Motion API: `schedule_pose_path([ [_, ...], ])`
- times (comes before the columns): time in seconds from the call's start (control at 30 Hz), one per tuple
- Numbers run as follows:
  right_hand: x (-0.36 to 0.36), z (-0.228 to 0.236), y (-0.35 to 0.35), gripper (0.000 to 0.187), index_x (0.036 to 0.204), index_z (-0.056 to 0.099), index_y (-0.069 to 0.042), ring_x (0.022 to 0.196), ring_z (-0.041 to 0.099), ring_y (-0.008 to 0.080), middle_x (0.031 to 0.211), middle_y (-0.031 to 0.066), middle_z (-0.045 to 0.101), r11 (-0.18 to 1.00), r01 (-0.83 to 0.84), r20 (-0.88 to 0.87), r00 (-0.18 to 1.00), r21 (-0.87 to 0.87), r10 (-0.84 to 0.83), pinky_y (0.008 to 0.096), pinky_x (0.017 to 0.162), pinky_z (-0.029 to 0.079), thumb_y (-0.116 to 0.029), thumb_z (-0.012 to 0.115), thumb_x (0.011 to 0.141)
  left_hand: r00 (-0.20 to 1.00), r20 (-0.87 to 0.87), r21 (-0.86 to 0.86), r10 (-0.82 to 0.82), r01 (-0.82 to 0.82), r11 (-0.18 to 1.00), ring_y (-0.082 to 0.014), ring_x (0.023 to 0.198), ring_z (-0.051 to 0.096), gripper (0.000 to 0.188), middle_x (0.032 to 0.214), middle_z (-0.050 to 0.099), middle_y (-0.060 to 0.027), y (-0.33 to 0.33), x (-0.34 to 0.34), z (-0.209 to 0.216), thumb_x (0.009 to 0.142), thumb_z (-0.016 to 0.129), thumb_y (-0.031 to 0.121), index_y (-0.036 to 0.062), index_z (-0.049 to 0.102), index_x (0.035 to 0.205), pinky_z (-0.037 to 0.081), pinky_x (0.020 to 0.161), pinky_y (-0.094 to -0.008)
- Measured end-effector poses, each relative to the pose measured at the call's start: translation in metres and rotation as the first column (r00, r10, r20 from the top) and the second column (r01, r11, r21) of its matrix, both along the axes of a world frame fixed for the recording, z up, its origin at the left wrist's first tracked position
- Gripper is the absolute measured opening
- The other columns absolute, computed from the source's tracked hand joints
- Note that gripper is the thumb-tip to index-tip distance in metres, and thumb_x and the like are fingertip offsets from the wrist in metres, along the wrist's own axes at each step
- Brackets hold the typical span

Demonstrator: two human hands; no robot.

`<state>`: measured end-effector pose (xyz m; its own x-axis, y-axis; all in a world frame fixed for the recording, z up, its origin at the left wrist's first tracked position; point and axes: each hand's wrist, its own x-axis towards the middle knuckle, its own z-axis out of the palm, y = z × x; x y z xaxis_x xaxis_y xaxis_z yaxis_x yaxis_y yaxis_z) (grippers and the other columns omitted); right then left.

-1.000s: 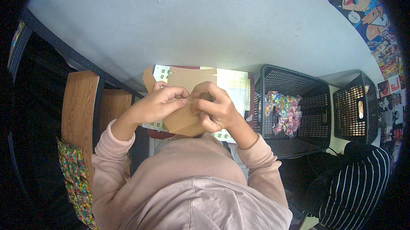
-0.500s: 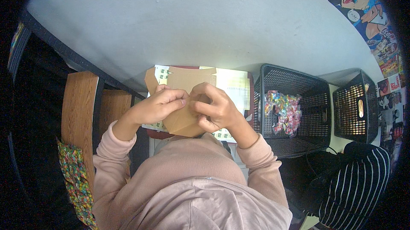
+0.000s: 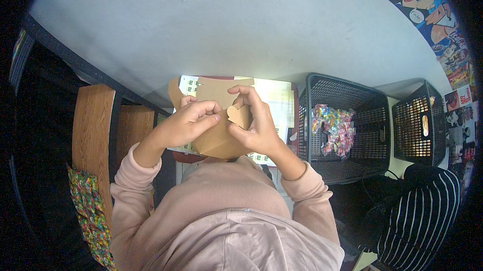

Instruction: The person folds a flat cardboard sheet into a small box, places a colorful wrapped item inside, and closes the flaps. The person then places the finished box on a nearby shelf.

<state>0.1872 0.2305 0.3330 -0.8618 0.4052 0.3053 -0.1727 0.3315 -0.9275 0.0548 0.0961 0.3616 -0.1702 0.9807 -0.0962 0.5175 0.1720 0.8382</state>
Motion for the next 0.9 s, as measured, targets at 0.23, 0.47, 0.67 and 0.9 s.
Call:
schedule_pose_path([
  [0.23,0.0,0.007,-0.003,0.056,0.113,0.04,-0.002,0.059,0.041,0.0123,0.063,0.0039,0.042,0.997,0.0,0.052,0.999,0.073,-0.004,0.0251,0.057,0.035,-0.003,0.054,0.059,1.0,-0.027,-0.014,-0.001,0.0,1.0,-0.0114,0.083,0.048,0.021,0.075,0.059,-0.0033,0.0,0.001,-0.002,0.091,0.042,0.024,0.0078,0.055,0.096,0.015,0.097,-0.0357],
  [0.47,0.0,0.009,0.0,0.054,0.111,0.041,-0.001,0.061,0.044,0.0145,0.067,0.0059,0.044,0.997,0.009,0.077,0.997,0.079,-0.015,0.0259,0.06,0.037,-0.003,0.056,0.059,0.999,-0.04,0.01,0.014,-0.014,1.0,-0.0149,0.082,0.05,0.022,0.076,0.059,-0.0049,0.0,0.004,0.0,0.091,0.041,0.024,0.0067,0.055,0.095,0.016,0.096,-0.0377],
  [0.67,0.001,0.004,0.005,0.03,0.093,0.059,-0.002,0.078,0.055,0.0216,0.089,0.0119,0.05,0.894,0.166,-0.273,0.961,0.416,-0.052,0.031,0.07,0.045,-0.006,0.066,0.064,0.999,0.007,0.006,0.041,-0.041,0.999,-0.0167,0.076,0.05,0.024,0.072,0.056,-0.0061,0.001,-0.004,0.001,0.09,0.043,0.025,0.0056,0.057,0.093,0.021,0.092,-0.0341],
  [0.9,0.003,-0.005,0.009,0.022,0.087,0.067,-0.007,0.092,0.054,0.0251,0.101,0.0144,0.049,0.884,0.092,-0.295,0.954,0.459,0.054,0.0347,0.077,0.046,-0.007,0.066,0.065,0.993,0.121,-0.041,0.012,-0.007,0.999,-0.0137,0.061,0.043,0.023,0.062,0.05,-0.0074,0.007,-0.009,0.004,0.088,0.047,0.022,0.0009,0.056,0.085,0.036,0.064,-0.0275],
])
